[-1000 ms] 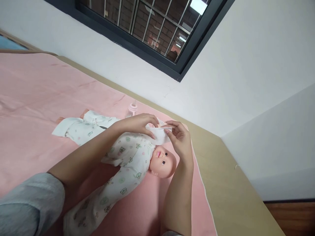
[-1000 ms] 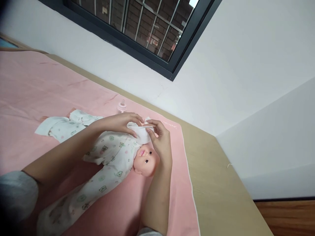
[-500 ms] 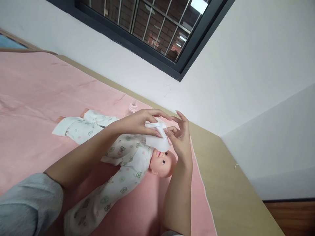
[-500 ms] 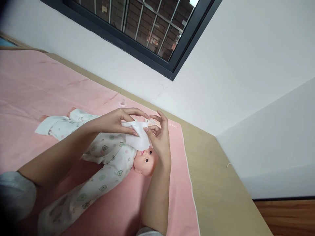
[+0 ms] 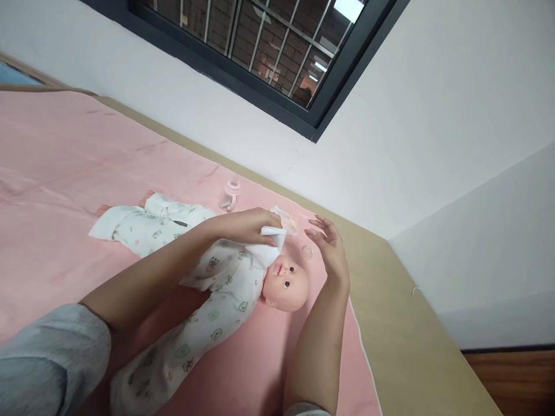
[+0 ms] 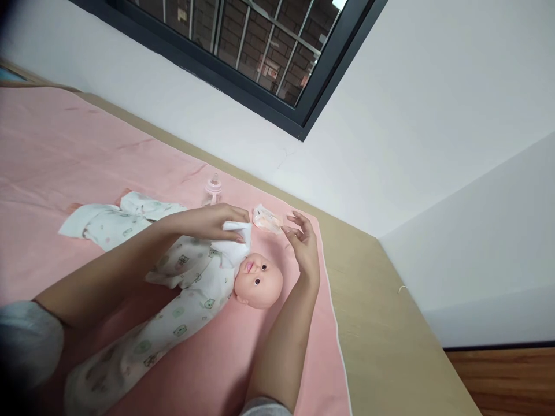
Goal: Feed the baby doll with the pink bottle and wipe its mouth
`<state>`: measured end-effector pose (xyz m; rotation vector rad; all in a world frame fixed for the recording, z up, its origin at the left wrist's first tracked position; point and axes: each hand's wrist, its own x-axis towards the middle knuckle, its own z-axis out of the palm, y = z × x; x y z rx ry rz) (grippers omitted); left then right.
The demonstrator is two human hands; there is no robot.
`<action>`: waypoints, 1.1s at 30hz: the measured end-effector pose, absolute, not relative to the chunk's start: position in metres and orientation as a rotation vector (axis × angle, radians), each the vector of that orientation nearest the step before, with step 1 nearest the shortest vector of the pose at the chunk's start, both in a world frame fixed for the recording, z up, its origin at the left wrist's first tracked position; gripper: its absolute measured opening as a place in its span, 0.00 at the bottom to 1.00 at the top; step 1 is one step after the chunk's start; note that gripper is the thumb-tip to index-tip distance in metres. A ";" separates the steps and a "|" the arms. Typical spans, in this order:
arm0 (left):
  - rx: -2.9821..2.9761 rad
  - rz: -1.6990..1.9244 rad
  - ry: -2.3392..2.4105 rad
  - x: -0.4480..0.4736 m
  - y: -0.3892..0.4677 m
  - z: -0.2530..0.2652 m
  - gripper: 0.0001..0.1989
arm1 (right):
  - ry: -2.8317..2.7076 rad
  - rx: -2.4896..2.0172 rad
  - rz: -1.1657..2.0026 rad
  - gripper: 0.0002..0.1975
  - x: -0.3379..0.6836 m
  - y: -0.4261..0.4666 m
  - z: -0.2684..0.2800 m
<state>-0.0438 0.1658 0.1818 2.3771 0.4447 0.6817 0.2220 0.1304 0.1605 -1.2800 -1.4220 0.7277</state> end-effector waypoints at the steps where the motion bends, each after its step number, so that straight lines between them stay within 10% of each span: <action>1: 2.406 0.640 0.432 -0.040 0.168 0.177 0.06 | -1.401 -1.291 0.768 0.26 0.228 0.136 0.152; 12: 2.418 0.559 0.444 -0.012 0.174 0.143 0.04 | -0.916 -1.102 1.337 0.24 0.240 0.170 0.051; 33: 2.493 0.568 0.456 -0.007 0.179 0.134 0.06 | -0.782 -1.074 1.264 0.17 0.237 0.173 0.032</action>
